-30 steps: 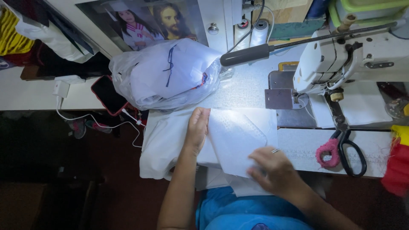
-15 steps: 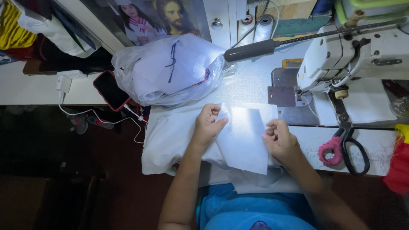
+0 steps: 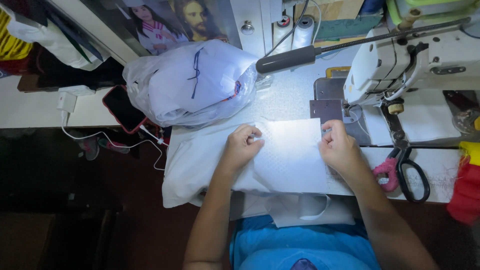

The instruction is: The person is using scissors to cut a piece of white fabric on a sewing table next to an industrial sewing machine.

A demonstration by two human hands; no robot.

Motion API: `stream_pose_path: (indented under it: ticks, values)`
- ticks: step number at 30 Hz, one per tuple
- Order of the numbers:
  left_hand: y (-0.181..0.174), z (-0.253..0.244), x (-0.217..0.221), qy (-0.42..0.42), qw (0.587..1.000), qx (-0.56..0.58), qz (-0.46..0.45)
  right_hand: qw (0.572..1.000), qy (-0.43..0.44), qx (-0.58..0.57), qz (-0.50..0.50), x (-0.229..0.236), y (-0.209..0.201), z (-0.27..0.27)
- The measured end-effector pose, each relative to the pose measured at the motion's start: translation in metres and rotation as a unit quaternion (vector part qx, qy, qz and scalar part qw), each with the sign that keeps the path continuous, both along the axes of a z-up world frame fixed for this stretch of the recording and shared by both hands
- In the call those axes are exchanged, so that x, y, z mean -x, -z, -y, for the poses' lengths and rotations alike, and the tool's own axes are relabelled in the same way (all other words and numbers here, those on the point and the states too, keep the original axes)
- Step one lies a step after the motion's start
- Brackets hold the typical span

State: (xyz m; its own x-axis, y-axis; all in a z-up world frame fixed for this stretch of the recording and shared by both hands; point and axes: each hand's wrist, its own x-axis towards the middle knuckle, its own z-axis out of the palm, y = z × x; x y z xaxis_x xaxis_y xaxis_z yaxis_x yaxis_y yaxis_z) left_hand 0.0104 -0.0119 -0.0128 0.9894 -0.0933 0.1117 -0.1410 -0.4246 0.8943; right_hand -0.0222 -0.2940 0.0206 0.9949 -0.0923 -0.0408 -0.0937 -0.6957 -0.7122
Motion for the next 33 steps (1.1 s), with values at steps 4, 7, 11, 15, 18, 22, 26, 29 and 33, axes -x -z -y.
stream_pose_path:
  ticks: [4, 7, 11, 15, 18, 22, 26, 29, 33]
  values:
    - [-0.018, -0.003, 0.011, 0.025, 0.999, 0.005, -0.036, 0.999, -0.001, -0.001, -0.037, -0.006, 0.007, 0.005]
    - [-0.013, -0.006, 0.007, 0.033, 0.999, -0.002, -0.022, 0.998, -0.025, 0.024, -0.052, -0.007, 0.003, 0.005]
    - [-0.007, -0.009, 0.002, 0.057, 0.998, 0.013, 0.032, 0.998, -0.050, 0.028, -0.040, -0.007, -0.009, 0.000]
    - [-0.002, -0.019, -0.018, 0.077, 0.994, 0.001, 0.071, 0.986, -0.115, 0.120, 0.024, -0.025, -0.005, -0.008]
    - [-0.013, -0.025, -0.026, 0.082, 0.993, -0.005, 0.083, 0.973, -0.159, 0.159, 0.055, -0.044, -0.004, -0.013]
    - [-0.009, -0.031, -0.035, 0.095, 0.992, -0.003, 0.085, 0.970, -0.182, 0.141, 0.074, -0.052, -0.004, -0.013]
    - [-0.003, -0.032, -0.035, 0.093, 0.991, -0.012, 0.094, 0.980, -0.159, 0.108, 0.060, -0.047, 0.001, -0.010]
    - [-0.002, -0.030, -0.034, 0.084, 0.990, -0.028, 0.108, 0.983, -0.149, 0.096, 0.057, -0.047, 0.002, -0.009]
    - [-0.001, -0.030, -0.034, 0.082, 0.986, -0.060, 0.134, 0.987, -0.136, 0.070, 0.044, -0.045, -0.002, -0.009]
